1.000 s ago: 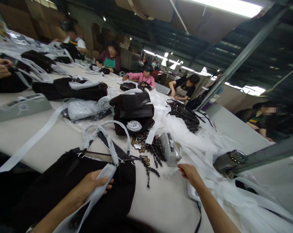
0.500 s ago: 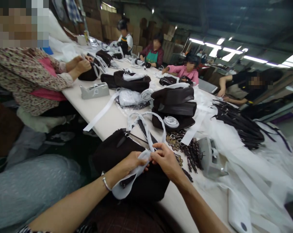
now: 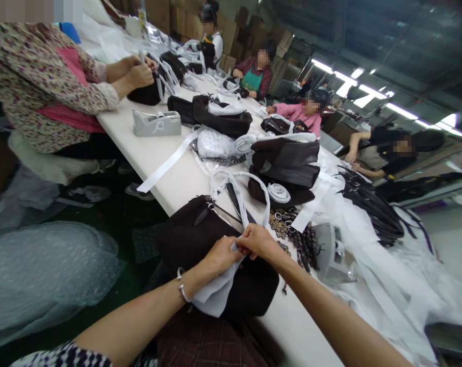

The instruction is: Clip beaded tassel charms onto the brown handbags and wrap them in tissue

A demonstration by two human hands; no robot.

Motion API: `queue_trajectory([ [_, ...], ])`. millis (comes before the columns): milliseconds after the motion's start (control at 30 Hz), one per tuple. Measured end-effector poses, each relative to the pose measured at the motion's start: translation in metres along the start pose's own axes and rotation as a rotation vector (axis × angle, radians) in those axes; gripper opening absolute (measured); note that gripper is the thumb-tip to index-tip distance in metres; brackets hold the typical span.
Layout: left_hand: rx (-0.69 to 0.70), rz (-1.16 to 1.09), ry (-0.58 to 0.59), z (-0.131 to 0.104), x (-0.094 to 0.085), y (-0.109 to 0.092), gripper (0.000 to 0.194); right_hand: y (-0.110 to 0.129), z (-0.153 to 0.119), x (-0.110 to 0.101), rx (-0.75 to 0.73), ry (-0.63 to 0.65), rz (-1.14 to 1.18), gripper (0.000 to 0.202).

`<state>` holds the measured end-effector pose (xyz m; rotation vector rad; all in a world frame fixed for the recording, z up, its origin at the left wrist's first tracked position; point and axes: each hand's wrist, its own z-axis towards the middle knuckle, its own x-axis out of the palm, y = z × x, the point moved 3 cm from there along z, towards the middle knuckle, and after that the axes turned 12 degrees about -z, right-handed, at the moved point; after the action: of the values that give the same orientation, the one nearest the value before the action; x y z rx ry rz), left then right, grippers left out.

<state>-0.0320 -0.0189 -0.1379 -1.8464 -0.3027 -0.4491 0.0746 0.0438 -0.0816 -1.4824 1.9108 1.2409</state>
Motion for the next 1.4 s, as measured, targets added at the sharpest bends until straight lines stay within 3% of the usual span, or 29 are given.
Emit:
queue_trajectory([
  [133,0.000,-0.029,0.018,-0.001,0.000,0.001,0.012,0.008,-0.001,-0.001,0.012,-0.018,-0.095,0.019],
  [267,-0.025,-0.091,0.064,-0.004,0.002,-0.002,0.014,0.017,-0.010,-0.006,0.003,-0.159,-0.182,0.023],
  [367,-0.048,-0.128,0.064,-0.006,0.002,-0.002,0.014,0.021,-0.019,-0.009,-0.020,-0.269,-0.281,0.037],
  [567,-0.072,-0.186,0.028,-0.008,-0.001,0.000,0.017,0.018,-0.030,-0.006,-0.035,-0.384,-0.489,0.049],
  [733,-0.125,-0.242,0.066,-0.011,-0.003,-0.005,0.026,0.004,-0.032,-0.001,-0.021,-0.442,-0.365,0.060],
  [833,-0.162,-0.257,0.096,-0.011,-0.005,-0.009,0.035,-0.010,-0.033,0.002,-0.131,-0.478,-0.164,0.062],
  [933,-0.176,-0.267,0.111,-0.011,-0.007,-0.011,0.043,-0.024,-0.038,0.004,-0.296,-0.451,-0.031,0.060],
  [1067,-0.182,-0.288,0.146,-0.013,-0.007,-0.016,0.053,-0.030,-0.045,-0.001,-0.486,-0.406,-0.078,0.050],
  [1267,-0.219,-0.242,0.163,-0.013,-0.007,-0.019,0.064,-0.009,-0.042,-0.023,-0.799,-0.108,-0.542,0.048],
  [1400,-0.214,-0.220,0.163,-0.013,-0.007,-0.020,0.068,0.012,-0.041,-0.034,-0.895,0.019,-0.822,0.053],
])
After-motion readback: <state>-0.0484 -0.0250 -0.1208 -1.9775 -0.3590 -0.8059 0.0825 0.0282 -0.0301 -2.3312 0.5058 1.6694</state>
